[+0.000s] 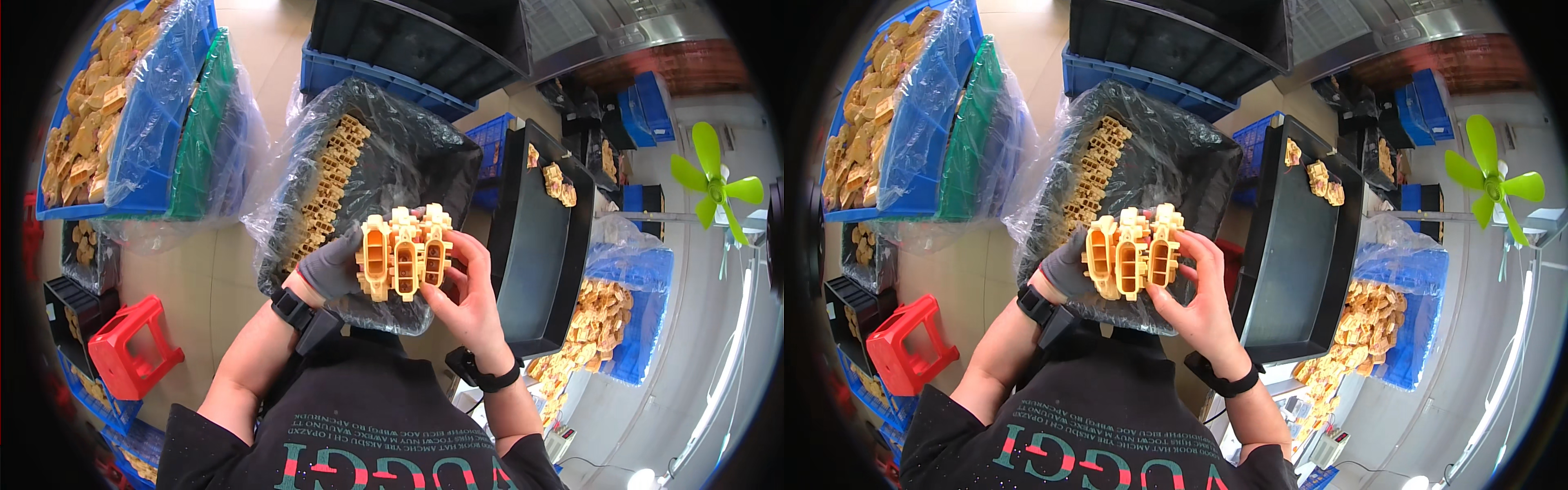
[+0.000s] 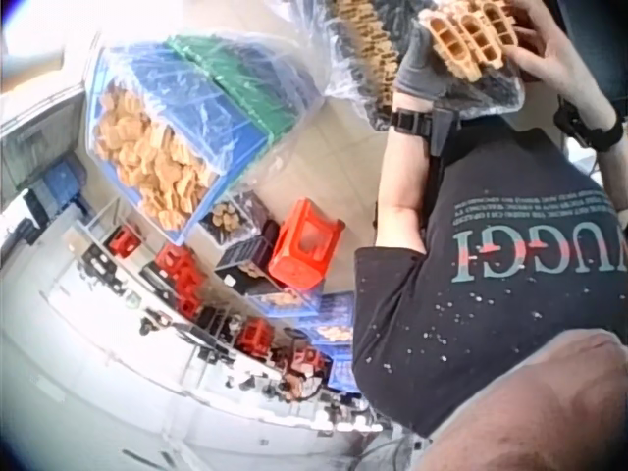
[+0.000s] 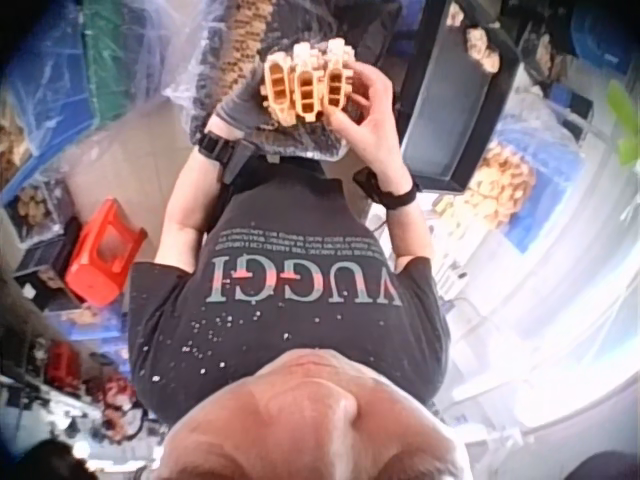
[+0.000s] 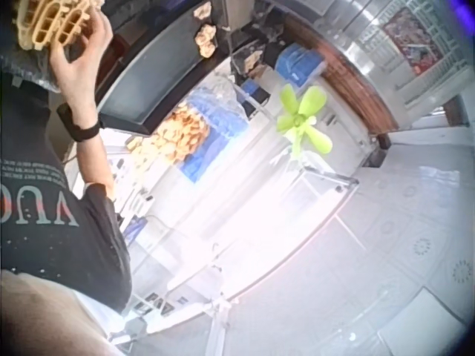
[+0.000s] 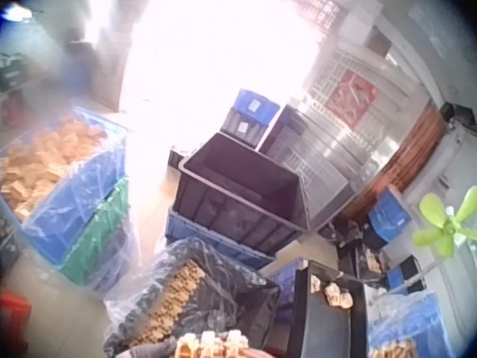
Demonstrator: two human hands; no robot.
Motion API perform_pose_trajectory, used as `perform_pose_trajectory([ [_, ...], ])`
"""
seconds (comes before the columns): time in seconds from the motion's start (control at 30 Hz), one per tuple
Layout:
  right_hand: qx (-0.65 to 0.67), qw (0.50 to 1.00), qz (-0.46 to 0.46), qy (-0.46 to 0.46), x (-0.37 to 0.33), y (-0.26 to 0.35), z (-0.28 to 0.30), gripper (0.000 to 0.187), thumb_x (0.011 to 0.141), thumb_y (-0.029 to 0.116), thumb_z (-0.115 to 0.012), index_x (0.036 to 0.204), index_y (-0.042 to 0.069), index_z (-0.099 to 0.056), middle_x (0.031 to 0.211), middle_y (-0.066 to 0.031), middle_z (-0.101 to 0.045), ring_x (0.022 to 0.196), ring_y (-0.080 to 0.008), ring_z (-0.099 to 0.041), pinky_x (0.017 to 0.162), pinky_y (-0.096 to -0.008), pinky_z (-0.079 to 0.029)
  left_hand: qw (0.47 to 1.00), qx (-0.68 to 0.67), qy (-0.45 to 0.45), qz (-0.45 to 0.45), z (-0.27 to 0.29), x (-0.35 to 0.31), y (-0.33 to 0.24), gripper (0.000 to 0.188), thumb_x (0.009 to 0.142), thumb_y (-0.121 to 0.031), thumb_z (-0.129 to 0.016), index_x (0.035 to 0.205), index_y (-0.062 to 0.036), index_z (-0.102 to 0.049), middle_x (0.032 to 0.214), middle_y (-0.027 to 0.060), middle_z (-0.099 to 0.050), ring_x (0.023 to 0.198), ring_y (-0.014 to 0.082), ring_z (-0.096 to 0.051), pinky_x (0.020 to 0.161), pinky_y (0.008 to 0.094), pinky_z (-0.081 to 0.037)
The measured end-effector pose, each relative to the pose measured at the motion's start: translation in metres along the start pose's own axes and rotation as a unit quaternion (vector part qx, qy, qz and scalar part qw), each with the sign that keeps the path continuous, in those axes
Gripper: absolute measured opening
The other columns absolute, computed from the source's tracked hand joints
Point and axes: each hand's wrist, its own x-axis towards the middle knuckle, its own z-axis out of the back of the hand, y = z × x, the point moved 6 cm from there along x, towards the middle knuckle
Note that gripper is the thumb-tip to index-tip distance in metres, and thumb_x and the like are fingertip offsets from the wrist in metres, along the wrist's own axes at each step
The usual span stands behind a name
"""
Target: Transfer waffles from a tray and stack them neatly into a plastic-lined container.
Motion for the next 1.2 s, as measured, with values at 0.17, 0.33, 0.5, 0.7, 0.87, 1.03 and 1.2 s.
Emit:
perform_pose_trajectory([
  [0.17, 0.015, 1.0, -0.001, 0.016, -0.004, -0.006, -0.004, 0.067, 0.077, 0.002, -0.071, 0.134, 0.007, -0.037, 0.142, -0.0127, -0.03, 0.125, -0.0242, -0.047, 0.098, -0.0351, -0.045, 1.0, -0.026, 0.001, -0.008, 0.002, 0.003, 0.004, 0.093, 0.084, -0.056, -0.062, 0.15, -0.0072, -0.019, 0.148, 0.0112, -0.037, 0.133, 0.024, -0.041, 0.11, 0.0405, -0.033],
  [0.33, 0.215, 0.976, -0.027, -0.018, -0.006, -0.019, 0.017, 0.061, 0.082, -0.001, -0.057, 0.138, 0.003, -0.032, 0.135, -0.011, -0.044, 0.124, -0.0196, -0.048, 0.101, -0.0331, -0.042, 0.999, 0.021, 0.001, 0.026, -0.001, 0.006, 0.003, 0.102, 0.079, -0.065, -0.061, 0.151, -0.0078, -0.015, 0.146, 0.0105, -0.038, 0.127, 0.0262, -0.048, 0.105, 0.0442, -0.04],
  [0.5, 0.39, 0.906, -0.14, 0.087, -0.011, -0.037, 0.06, 0.074, 0.078, 0.024, -0.061, 0.142, -0.003, -0.034, 0.14, -0.0138, -0.045, 0.127, -0.0247, -0.048, 0.105, -0.0378, -0.039, 0.996, -0.056, 0.039, 0.053, 0.012, 0.01, 0.0, 0.102, 0.079, -0.069, -0.058, 0.151, -0.0091, -0.016, 0.143, 0.0128, -0.042, 0.128, 0.0351, -0.046, 0.107, 0.0462, -0.037],
  [0.7, 0.37, 0.838, -0.207, 0.343, 0.0, -0.057, 0.051, 0.052, 0.086, 0.018, -0.059, 0.131, -0.007, -0.048, 0.118, -0.0095, -0.061, 0.102, -0.0147, -0.059, 0.092, -0.0295, -0.046, 0.983, -0.147, -0.027, 0.105, 0.012, 0.032, 0.047, 0.089, 0.085, -0.066, -0.05, 0.15, -0.0101, -0.024, 0.143, 0.0087, -0.043, 0.128, 0.0217, -0.044, 0.108, 0.0407, -0.033],
  [0.87, 0.276, 0.865, -0.232, 0.349, 0.005, -0.064, 0.055, 0.027, 0.096, 0.015, -0.051, 0.119, 0.001, -0.054, 0.104, -0.0012, -0.059, 0.089, -0.0085, -0.057, 0.08, -0.0241, -0.047, 0.969, -0.216, -0.095, 0.069, 0.012, 0.03, 0.074, 0.041, 0.101, -0.018, -0.038, 0.137, 0.0001, -0.04, 0.139, 0.0131, -0.048, 0.122, 0.0282, -0.052, 0.103, 0.043, -0.044],
  [1.03, 0.172, 0.903, -0.179, 0.351, 0.009, -0.085, 0.089, 0.022, 0.096, 0.017, -0.055, 0.112, 0.002, -0.057, 0.099, -0.0016, -0.061, 0.092, -0.0083, -0.058, 0.079, -0.0242, -0.049, 0.956, -0.245, -0.123, 0.105, 0.018, 0.038, 0.102, 0.043, 0.1, -0.023, -0.036, 0.134, 0.0023, -0.044, 0.136, 0.016, -0.05, 0.12, 0.0323, -0.053, 0.102, 0.0482, -0.044],
  [1.2, -0.002, 0.997, -0.052, 0.059, 0.109, -0.154, 0.208, 0.022, 0.091, 0.013, -0.061, 0.11, 0.004, -0.057, 0.106, -0.0047, -0.063, 0.099, -0.0123, -0.059, 0.085, -0.0267, -0.047, 0.945, -0.293, -0.099, 0.108, 0.032, 0.063, 0.124, 0.051, 0.099, -0.029, -0.042, 0.137, 0.0032, -0.038, 0.144, 0.0134, -0.04, 0.126, 0.0336, -0.048, 0.104, 0.0506, -0.041],
])
